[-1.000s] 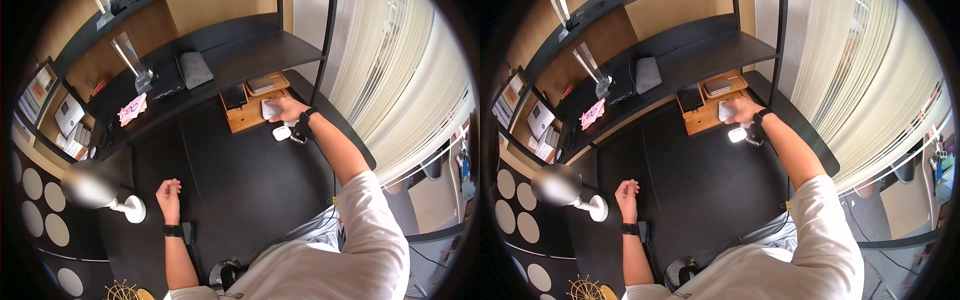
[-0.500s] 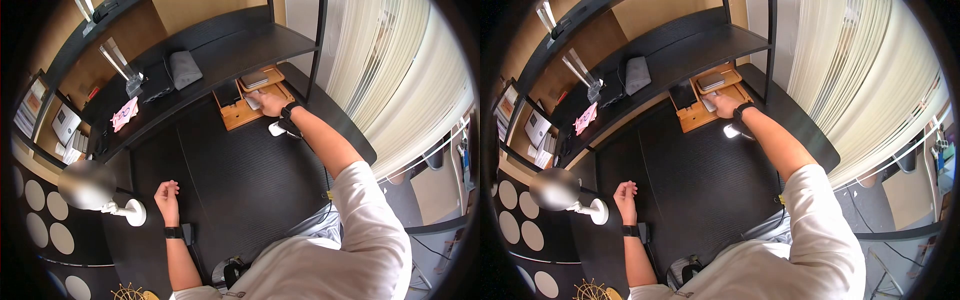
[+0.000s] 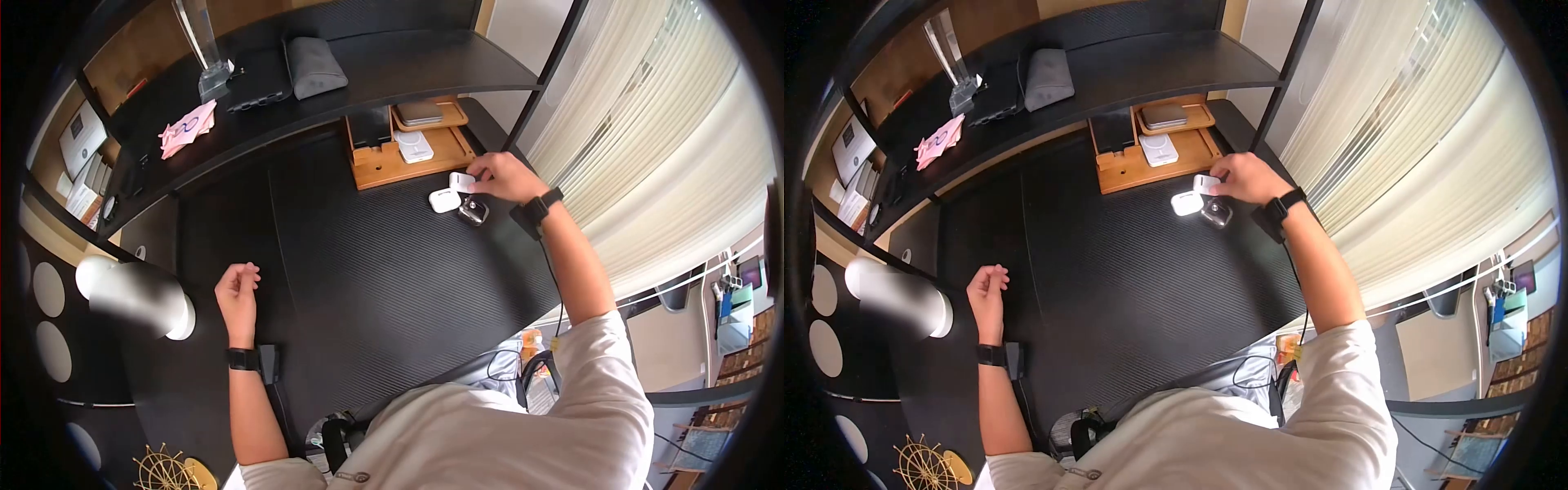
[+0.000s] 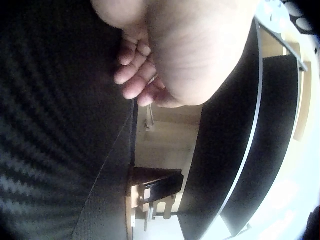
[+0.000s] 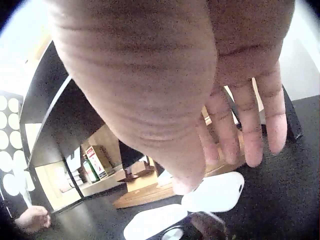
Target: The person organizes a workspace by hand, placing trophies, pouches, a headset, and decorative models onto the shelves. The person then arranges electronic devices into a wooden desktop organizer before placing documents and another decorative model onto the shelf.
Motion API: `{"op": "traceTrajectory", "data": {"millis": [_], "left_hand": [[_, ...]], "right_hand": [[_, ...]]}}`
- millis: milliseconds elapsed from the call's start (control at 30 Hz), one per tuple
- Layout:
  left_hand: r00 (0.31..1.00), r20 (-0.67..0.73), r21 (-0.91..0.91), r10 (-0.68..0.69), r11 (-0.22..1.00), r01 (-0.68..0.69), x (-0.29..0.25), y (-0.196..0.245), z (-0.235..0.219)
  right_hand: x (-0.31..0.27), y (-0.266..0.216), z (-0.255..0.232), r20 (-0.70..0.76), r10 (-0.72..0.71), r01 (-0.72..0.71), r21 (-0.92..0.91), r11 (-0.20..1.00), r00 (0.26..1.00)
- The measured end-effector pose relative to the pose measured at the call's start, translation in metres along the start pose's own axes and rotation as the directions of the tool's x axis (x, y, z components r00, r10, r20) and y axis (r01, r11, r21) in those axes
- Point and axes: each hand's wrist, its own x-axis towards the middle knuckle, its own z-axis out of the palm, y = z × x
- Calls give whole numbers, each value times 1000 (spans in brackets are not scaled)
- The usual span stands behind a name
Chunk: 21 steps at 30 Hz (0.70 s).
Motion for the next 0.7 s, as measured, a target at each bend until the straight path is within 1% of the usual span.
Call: {"op": "traceTrajectory", "data": {"millis": [100,167,200,233,300,333,367,400,433,500,533,567,600,633,667,700], "left_hand": [[1000,-8,-11,3,1000,-3,-1,1,0],[1000,-12,-12,5,1000,-5,-2,1,0],[1000,-9,-12,2,1000,-3,-1,1,0],[1000,-5,-17,10,1000,-10,-1,2,1],[1000,-3,13,-2,1000,3,-1,4,0],[1000,-3,13,0,1000,0,-1,4,1],[1000,-8,-5,2,1000,-2,-1,4,1],[1000,-14,-24,5,1000,-5,-2,3,1],[1000,-16,-24,7,1000,-7,-2,2,1],[1000,-7,-31,9,999,-9,-1,-1,0],[1000,-10,-31,16,999,-16,-1,0,0],[1000,-6,-34,11,999,-11,-2,0,0],[1000,-1,-35,9,999,-9,-1,1,0],[1000,-4,-32,18,999,-18,-1,2,0],[1000,-1,-31,15,999,-15,-2,2,0],[1000,2,-30,12,999,-12,-2,3,0]], "right_hand": [[-24,-32,-1,42,84,-84,-13,996,996],[-33,-34,11,79,98,-94,-54,994,992],[-36,-38,13,63,126,-122,-55,991,990],[-36,-36,9,54,129,-125,-58,990,990],[-36,-31,5,57,64,-62,-52,997,996],[-30,-25,-1,64,61,-59,-37,998,996],[-21,-25,-10,34,22,-21,-52,998,999],[-8,-17,-15,-65,-53,48,-68,997,996],[6,-9,-19,-163,-128,115,-90,989,978],[37,-7,-28,-271,-84,73,-51,996,959],[55,5,-29,-286,-72,48,-90,995,956],[73,16,-27,-292,-77,53,-90,994,953],[91,25,-25,-272,-91,46,-167,985,958],[102,24,-25,-252,-102,40,-242,969,962],[110,23,-26,-207,-20,-39,-277,960,978],[116,22,-26,-213,-29,-31,-275,961,977]]}}
